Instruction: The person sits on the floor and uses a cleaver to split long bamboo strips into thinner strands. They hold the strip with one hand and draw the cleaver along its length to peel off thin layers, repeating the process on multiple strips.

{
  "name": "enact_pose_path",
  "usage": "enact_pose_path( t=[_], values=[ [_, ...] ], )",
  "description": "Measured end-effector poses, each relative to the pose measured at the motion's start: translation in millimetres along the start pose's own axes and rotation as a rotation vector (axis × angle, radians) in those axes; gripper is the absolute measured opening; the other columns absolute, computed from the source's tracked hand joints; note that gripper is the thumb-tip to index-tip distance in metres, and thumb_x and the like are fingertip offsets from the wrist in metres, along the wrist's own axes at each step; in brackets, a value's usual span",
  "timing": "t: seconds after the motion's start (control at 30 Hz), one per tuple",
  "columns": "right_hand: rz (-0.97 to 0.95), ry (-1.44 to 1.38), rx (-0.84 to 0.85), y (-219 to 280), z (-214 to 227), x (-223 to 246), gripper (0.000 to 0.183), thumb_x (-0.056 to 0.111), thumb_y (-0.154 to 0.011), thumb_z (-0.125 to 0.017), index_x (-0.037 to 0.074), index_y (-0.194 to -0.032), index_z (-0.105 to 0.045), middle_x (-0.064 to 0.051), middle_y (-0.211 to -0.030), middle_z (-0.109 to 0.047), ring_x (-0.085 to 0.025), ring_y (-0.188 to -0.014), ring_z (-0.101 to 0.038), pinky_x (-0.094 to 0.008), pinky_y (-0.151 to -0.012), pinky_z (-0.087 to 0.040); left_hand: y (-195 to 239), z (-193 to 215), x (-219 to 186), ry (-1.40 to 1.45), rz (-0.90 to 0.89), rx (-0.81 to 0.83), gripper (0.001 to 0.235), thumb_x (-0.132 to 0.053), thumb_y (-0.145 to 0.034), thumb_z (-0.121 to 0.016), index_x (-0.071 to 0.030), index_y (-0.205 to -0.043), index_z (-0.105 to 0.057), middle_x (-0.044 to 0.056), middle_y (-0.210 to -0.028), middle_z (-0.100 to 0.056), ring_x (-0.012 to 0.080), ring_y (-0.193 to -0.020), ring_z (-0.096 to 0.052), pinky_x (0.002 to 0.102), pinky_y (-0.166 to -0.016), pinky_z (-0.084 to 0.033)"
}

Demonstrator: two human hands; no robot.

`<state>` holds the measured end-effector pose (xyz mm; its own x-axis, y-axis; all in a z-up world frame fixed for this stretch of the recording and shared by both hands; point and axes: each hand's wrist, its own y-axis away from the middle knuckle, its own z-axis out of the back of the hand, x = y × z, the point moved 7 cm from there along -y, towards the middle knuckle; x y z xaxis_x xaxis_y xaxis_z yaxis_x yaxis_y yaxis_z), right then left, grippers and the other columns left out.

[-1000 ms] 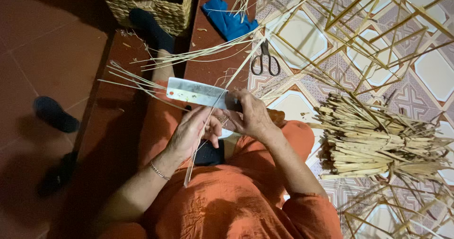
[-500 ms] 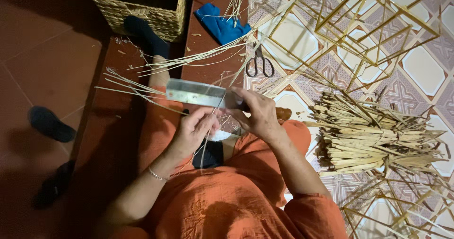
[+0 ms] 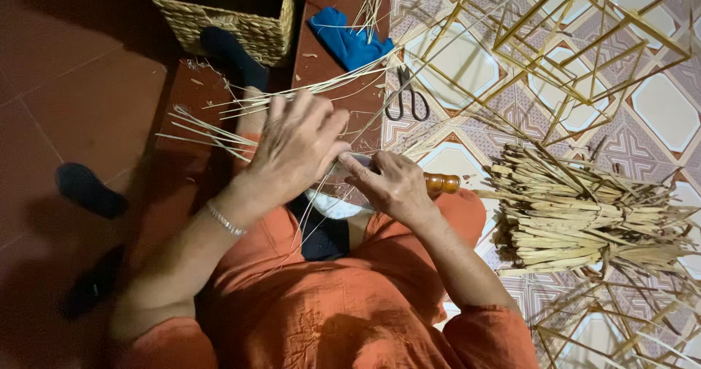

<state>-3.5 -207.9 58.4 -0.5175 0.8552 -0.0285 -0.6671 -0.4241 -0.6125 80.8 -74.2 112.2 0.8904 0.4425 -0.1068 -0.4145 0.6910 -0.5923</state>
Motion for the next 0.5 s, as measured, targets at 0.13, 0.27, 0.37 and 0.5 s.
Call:
enact_pose_path(
  t=[0.13, 0.27, 0.37, 0.5],
  values=[
    [-0.01, 0.027, 0.059, 5, -4, 2, 0.067, 0.034, -0.09, -0.082, 0.031, -0.15, -0.052, -0.001, -0.078, -0.05, -0.014, -0.062, -0.049, -0.03, -0.051, -0.049, -10, -29, 7, 0.145, -0.025, 0.205, 0.012, -0.017, -0.093, -0.073, -0.007, -0.087, -0.07, 0.008, -0.086, -0.066, 0.0243, -0.089, -0.06, 0.042, -0.084, -0.048],
    [-0.013, -0.002, 0.068, 5, -2, 3, 0.064, 0.031, -0.09, -0.082, 0.028, -0.148, -0.055, -0.001, -0.076, -0.048, -0.015, -0.063, -0.049, -0.032, -0.052, -0.048, -17, -32, 11, 0.281, -0.016, 0.179, 0.01, -0.01, -0.09, -0.069, -0.004, -0.083, -0.067, 0.011, -0.085, -0.065, 0.0281, -0.085, -0.061, 0.043, -0.078, -0.049],
    [-0.012, -0.012, 0.08, 4, -1, 5, 0.063, 0.027, -0.089, -0.082, 0.026, -0.147, -0.057, -0.001, -0.076, -0.048, -0.016, -0.064, -0.05, -0.032, -0.053, -0.049, -19, -35, 15, 0.296, 0.035, 0.249, 0.014, -0.01, -0.097, -0.065, -0.002, -0.085, -0.065, 0.013, -0.087, -0.062, 0.0285, -0.085, -0.061, 0.043, -0.078, -0.052],
    [-0.004, -0.01, 0.063, 3, 2, 7, 0.063, 0.021, -0.089, -0.08, 0.025, -0.147, -0.057, -0.001, -0.08, -0.051, -0.017, -0.068, -0.053, -0.034, -0.059, -0.051, -17, -32, 15, 0.404, 0.045, 0.246, 0.021, -0.02, -0.088, -0.074, 0.0, -0.087, -0.067, 0.016, -0.083, -0.066, 0.0342, -0.084, -0.065, 0.047, -0.075, -0.052]
  ],
)
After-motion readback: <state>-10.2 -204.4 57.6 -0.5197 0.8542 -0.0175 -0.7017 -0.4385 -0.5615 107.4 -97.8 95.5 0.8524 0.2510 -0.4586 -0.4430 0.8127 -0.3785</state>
